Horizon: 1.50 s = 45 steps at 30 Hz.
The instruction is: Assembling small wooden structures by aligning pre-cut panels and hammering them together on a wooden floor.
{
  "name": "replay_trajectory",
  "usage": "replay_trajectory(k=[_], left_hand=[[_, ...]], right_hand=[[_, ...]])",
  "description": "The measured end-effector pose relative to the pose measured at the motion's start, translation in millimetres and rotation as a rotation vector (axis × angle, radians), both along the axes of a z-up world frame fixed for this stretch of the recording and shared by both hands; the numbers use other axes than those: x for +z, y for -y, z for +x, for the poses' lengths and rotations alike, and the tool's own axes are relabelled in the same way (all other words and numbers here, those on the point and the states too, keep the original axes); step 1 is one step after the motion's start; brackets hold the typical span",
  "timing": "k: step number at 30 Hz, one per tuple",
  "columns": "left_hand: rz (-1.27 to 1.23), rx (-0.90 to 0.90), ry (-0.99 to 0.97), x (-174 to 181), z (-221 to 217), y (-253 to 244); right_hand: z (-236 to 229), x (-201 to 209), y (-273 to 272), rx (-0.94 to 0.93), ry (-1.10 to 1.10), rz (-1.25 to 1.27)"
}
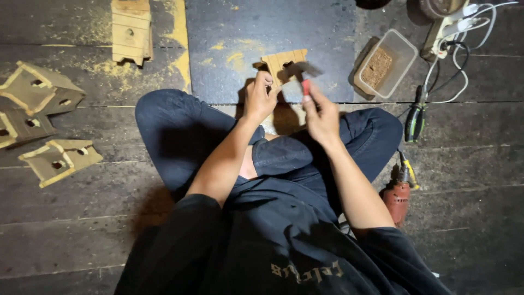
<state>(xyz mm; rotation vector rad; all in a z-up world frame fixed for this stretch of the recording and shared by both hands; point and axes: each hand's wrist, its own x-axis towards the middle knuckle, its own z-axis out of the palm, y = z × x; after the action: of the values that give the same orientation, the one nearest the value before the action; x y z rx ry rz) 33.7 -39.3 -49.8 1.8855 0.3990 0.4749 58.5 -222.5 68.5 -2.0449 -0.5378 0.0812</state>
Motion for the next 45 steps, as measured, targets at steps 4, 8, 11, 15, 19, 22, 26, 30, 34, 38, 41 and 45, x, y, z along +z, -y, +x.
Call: replay_trajectory(k=[4,8,11,15,19,22,26,30,34,38,41,45], left_hand=[[0.016,0.005,-0.001,-10,1,-2],[0.054,0.012,0.019,-8,1,2],[0.094,0.016,0.051,-10,12,1],[0.121,0.015,0.087,-9,4,-4],[0.094,0.046,0.061,-6,4,2],[0.110,0.019,0.023,1,2,-6],[0.083,0.009,0.038,-9,5,4],[0.091,0.009,0.042,-3,3,0],[0.104,-0.001,0.011,-22,0,9],[0.108,0.012,0.001,-8,7,0],[0.099,0.019,0.010,-8,9,3],[0.122,0.036,0.018,-9,6,3]], right_hand=[[-10,0,1,-0.071,0.236,0.099],[-18,-9,-3,-0.082,0.106,-0.038],[-10,4,-4,-0.060,0.068,-0.035],[-14,9,-5,-0.162,0.263,0.097],[-14,-32,-3,-0.083,-0.065,-0.352],[-11,-30,-4,-0.102,-0.024,-0.149],[-18,-40,1,-0.155,0.086,-0.096],[-10,-28,-10,-0.093,-0.074,-0.125],[-20,-34,10,-0.197,0.167,0.063],[-20,-35,-7,-0.175,0.080,-0.176],[-18,-21,-6,-0.173,0.055,-0.152],[-20,-69,6,-0.196,0.258,-0.222]])
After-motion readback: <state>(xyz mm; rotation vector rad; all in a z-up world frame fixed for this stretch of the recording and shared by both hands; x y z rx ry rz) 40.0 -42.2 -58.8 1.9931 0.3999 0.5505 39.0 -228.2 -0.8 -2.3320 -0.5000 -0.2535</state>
